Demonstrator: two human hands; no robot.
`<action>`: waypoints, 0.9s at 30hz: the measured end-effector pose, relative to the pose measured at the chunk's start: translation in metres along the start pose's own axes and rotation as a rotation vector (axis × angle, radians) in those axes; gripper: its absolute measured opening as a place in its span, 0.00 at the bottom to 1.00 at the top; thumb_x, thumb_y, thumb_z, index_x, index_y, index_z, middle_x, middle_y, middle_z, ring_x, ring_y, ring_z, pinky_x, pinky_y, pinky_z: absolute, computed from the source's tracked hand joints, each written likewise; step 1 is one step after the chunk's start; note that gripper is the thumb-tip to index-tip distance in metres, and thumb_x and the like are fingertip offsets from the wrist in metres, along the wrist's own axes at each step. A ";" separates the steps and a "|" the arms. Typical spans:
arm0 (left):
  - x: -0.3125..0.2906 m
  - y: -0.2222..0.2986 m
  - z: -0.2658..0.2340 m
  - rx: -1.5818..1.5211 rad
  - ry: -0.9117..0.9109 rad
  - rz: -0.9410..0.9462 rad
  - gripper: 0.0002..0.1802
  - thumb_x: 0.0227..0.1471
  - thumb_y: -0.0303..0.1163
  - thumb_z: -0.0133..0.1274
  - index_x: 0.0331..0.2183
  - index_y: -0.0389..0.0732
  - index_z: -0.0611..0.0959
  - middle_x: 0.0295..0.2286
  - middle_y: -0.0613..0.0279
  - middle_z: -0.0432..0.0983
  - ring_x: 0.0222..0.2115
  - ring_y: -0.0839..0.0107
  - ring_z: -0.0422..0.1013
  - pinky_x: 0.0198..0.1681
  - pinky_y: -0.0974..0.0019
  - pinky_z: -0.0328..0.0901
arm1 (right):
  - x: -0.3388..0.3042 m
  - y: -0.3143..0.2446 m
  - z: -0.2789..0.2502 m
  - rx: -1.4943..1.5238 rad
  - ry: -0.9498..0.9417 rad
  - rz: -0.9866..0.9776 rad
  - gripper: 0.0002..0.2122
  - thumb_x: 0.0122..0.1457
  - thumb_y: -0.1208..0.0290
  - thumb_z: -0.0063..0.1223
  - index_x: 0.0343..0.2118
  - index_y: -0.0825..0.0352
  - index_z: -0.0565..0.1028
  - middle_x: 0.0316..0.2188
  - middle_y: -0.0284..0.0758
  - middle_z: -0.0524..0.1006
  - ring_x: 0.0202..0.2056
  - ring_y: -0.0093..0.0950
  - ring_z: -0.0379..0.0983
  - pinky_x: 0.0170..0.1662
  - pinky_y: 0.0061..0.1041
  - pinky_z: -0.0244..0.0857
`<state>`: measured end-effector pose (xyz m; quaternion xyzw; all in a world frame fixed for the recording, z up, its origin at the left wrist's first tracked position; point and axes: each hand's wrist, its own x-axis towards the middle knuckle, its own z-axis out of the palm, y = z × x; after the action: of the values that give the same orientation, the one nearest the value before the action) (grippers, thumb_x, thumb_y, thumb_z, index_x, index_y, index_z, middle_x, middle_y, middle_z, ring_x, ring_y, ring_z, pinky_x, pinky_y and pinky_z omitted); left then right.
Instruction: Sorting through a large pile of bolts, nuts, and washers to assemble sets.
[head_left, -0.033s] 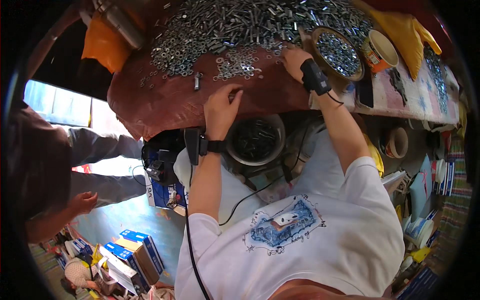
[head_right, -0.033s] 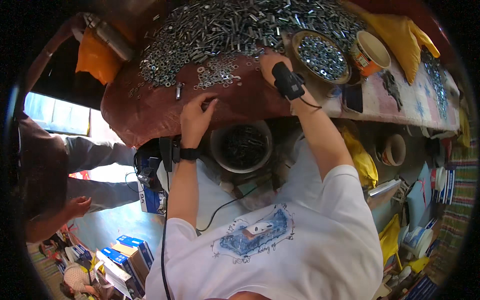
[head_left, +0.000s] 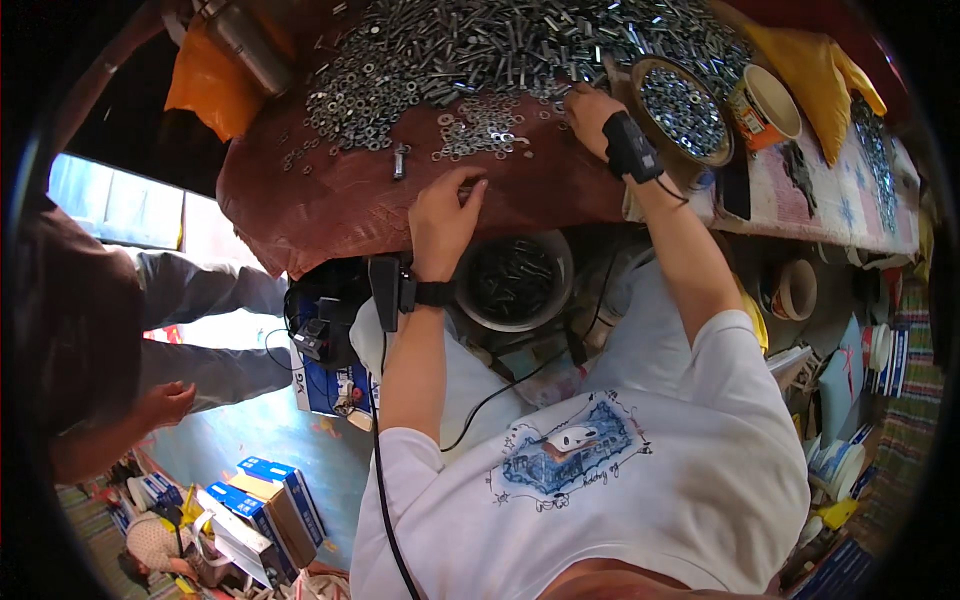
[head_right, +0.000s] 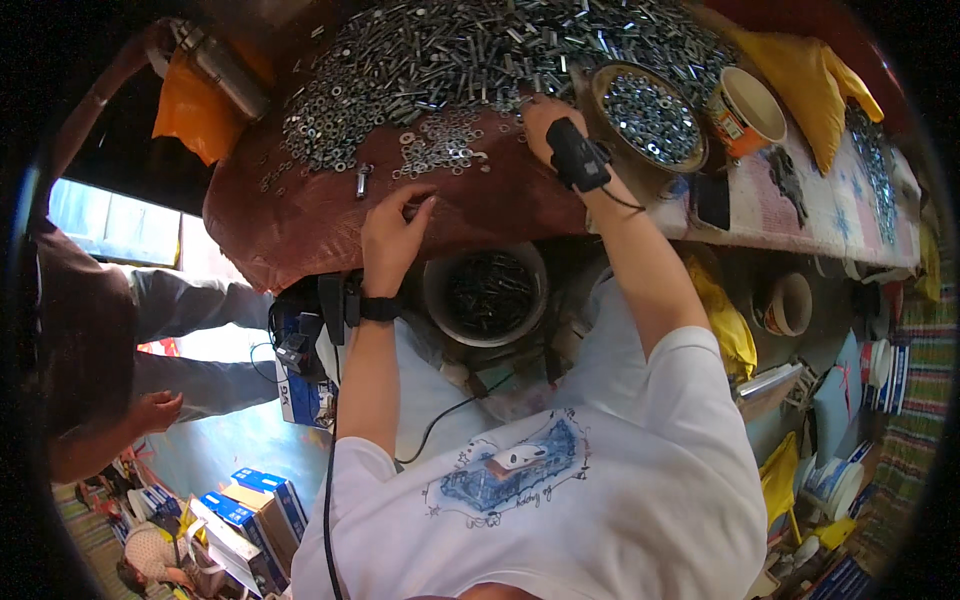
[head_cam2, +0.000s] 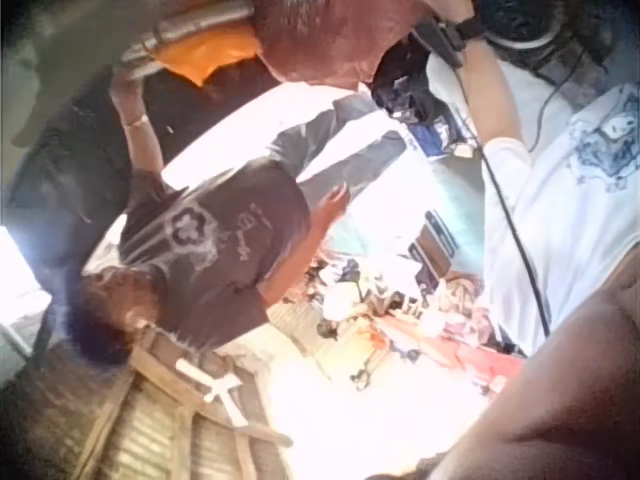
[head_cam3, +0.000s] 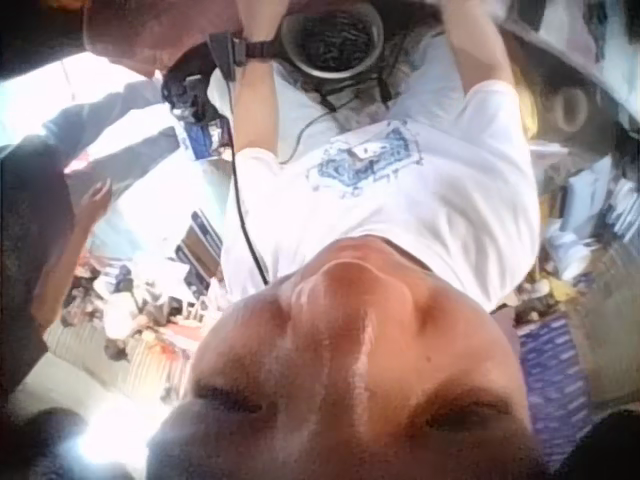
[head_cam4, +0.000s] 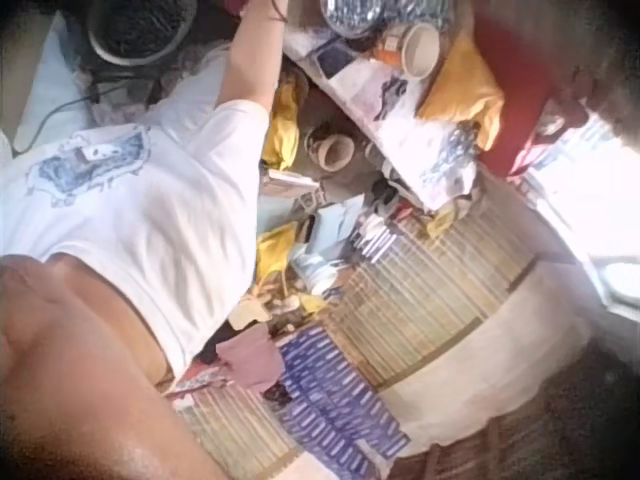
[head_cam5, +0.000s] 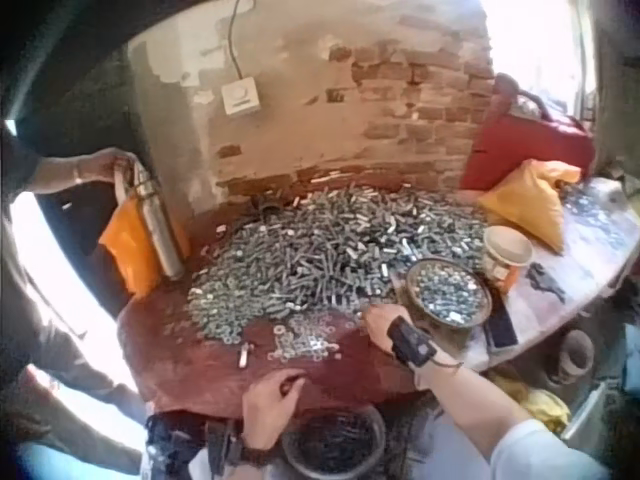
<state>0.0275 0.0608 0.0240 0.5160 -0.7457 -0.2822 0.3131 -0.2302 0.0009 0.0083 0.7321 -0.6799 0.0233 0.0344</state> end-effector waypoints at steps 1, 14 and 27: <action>0.000 -0.003 -0.003 -0.016 0.030 -0.005 0.10 0.47 0.35 0.52 0.33 0.44 0.80 0.29 0.59 0.76 0.28 0.63 0.74 0.31 0.63 0.66 | 0.020 0.010 0.017 0.044 -0.004 -0.034 0.11 0.51 0.73 0.46 0.38 0.67 0.73 0.42 0.46 0.71 0.39 0.40 0.72 0.38 0.34 0.69; -0.011 -0.014 -0.017 -0.002 0.089 0.028 0.09 0.47 0.35 0.50 0.33 0.45 0.79 0.30 0.60 0.76 0.31 0.60 0.72 0.33 0.61 0.65 | 0.096 0.000 0.042 0.349 0.448 -0.002 0.11 0.45 0.69 0.58 0.31 0.68 0.73 0.26 0.39 0.73 0.32 0.37 0.69 0.36 0.34 0.64; 0.002 -0.020 0.007 -0.072 0.149 0.160 0.11 0.46 0.31 0.52 0.34 0.37 0.78 0.31 0.53 0.74 0.29 0.57 0.72 0.32 0.61 0.65 | -0.039 -0.090 -0.007 1.257 0.189 -0.095 0.08 0.48 0.74 0.59 0.28 0.69 0.72 0.22 0.27 0.73 0.23 0.12 0.63 0.26 0.14 0.58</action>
<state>0.0336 0.0538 0.0045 0.4625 -0.7487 -0.2439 0.4076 -0.1430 0.0471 0.0103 0.6365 -0.4973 0.4809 -0.3410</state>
